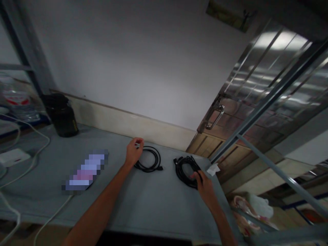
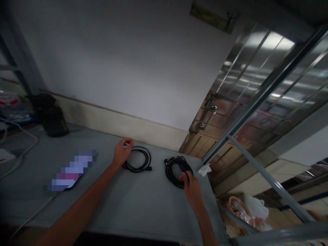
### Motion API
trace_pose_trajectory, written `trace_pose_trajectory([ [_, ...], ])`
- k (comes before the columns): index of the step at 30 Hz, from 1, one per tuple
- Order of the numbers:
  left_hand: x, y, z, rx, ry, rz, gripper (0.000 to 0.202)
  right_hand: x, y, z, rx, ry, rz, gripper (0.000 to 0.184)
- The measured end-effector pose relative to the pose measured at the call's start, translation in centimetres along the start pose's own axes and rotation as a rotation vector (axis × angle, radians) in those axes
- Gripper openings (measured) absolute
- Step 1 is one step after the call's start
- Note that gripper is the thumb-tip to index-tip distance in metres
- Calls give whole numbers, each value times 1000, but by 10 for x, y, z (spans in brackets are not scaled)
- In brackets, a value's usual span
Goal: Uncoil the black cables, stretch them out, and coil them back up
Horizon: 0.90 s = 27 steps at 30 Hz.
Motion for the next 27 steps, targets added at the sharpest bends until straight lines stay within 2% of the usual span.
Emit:
trace_pose_trajectory([
  [5,11,2,-2,16,-12,51,18,-17,-33,-58,189,-261,96,66],
  [7,17,3,-2,7,-14,73,23,-30,-45,-83,281,-436,117,63],
  [9,22,5,1,-17,-11,88,27,-49,-56,-106,387,-719,114,56],
  [11,27,8,5,-58,-3,103,29,-76,-66,-125,437,-922,60,48],
  [13,33,12,12,-117,3,122,31,-104,-76,-138,466,-1021,5,43],
  [15,39,18,21,-183,2,150,35,-125,-83,-142,491,-1077,-27,41],
  [18,52,32,35,-285,-14,210,58,-140,-91,-122,491,-1118,-8,43],
  [20,64,47,47,-382,-23,277,80,-139,-93,-91,452,-1127,46,46],
  [22,77,64,58,-485,-13,342,93,-135,-93,-53,393,-1136,104,48],
  [24,85,77,64,-532,7,371,84,-129,-90,-15,350,-1144,135,50],
  [27,91,84,66,-510,39,406,50,-119,-81,35,286,-1165,169,52],
])
Point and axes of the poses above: each hand's wrist, its own y-axis away from the middle knuckle, its own z-axis out of the palm, x = y × z, the point moved 8 cm from there along -y, towards the middle knuckle, and after that the axes turned 2 degrees about -y, right-handed, at the moved point
